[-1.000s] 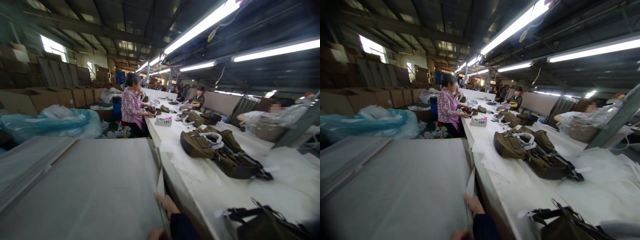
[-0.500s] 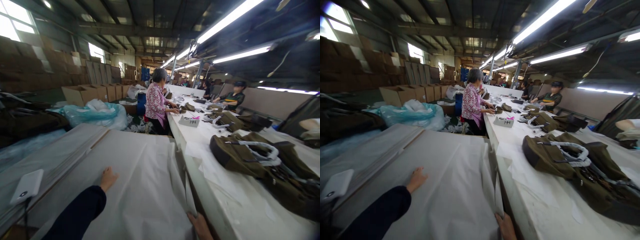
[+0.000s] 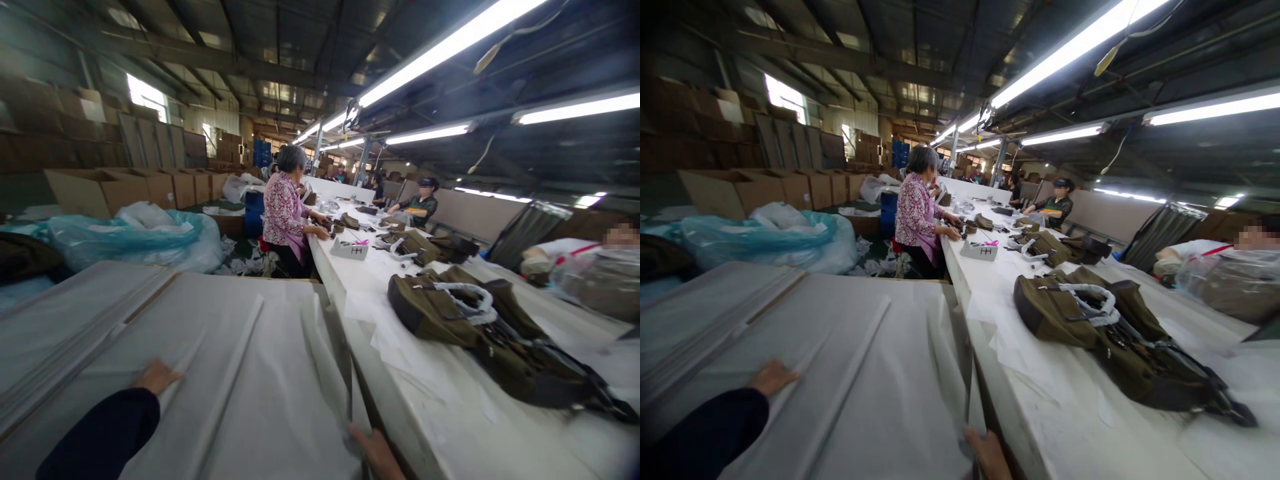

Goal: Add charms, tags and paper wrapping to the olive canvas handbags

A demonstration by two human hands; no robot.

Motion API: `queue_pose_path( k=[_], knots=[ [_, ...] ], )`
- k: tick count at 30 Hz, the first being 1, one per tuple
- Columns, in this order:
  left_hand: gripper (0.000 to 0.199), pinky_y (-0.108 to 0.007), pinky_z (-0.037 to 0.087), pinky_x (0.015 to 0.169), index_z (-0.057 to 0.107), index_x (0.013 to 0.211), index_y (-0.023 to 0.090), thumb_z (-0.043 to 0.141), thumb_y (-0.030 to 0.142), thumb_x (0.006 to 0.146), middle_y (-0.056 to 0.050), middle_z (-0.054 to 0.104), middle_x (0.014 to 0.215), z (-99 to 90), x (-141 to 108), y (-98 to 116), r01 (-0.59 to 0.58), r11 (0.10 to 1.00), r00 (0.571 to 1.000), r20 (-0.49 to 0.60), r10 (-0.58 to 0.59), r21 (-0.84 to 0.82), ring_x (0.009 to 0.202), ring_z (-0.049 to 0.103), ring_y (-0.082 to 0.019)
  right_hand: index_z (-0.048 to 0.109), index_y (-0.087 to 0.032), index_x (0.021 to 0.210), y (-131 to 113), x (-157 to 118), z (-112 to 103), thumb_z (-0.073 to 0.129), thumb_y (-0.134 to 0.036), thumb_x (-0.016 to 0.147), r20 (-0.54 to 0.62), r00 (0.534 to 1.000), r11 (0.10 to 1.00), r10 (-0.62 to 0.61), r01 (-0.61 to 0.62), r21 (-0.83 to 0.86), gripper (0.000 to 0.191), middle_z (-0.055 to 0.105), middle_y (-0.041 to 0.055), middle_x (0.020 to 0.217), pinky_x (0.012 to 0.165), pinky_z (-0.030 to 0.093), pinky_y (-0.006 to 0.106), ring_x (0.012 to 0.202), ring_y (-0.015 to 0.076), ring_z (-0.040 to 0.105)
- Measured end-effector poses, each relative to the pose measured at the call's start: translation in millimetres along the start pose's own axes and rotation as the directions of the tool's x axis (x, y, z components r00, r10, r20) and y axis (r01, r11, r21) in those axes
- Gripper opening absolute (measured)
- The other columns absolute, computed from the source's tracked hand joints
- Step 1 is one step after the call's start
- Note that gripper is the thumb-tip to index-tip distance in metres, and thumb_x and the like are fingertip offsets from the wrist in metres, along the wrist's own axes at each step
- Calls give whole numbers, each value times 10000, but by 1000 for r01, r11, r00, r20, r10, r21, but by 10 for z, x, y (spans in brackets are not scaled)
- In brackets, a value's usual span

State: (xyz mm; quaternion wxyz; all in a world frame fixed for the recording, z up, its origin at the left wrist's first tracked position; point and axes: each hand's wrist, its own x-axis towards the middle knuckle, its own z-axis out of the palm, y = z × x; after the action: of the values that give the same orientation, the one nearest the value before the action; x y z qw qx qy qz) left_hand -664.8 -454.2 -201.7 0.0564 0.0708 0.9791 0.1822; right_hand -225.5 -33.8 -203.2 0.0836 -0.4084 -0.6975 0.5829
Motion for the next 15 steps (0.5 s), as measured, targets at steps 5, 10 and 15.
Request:
queue_pose_path(
  k=[5,10,15],
  knots=[
    [258,-378,406,985,655,859,167,584,344,687,-127,687,1043,91,-205,221,4,991,1000,-17,-2,132,1162,563,-306,753,-128,953,-159,-51,351,740,-483,556,154,986,991,-57,37,129,532,753,117,1003,894,516,391,1020,342,673],
    [777,-449,416,981,578,1182,106,657,602,588,-220,603,1260,-59,-231,120,199,965,979,-73,-189,173,1269,484,-400,729,-112,834,4,-85,632,655,-318,524,72,996,993,-61,53,101,380,753,116,826,762,531,382,851,328,691],
    [492,-462,479,880,640,915,161,663,533,594,-128,724,942,-273,-242,114,155,987,988,-27,-154,49,1061,619,-399,710,-161,786,148,-84,598,592,-323,510,71,996,991,-56,47,127,341,736,76,751,757,521,405,830,332,682]
  ],
)
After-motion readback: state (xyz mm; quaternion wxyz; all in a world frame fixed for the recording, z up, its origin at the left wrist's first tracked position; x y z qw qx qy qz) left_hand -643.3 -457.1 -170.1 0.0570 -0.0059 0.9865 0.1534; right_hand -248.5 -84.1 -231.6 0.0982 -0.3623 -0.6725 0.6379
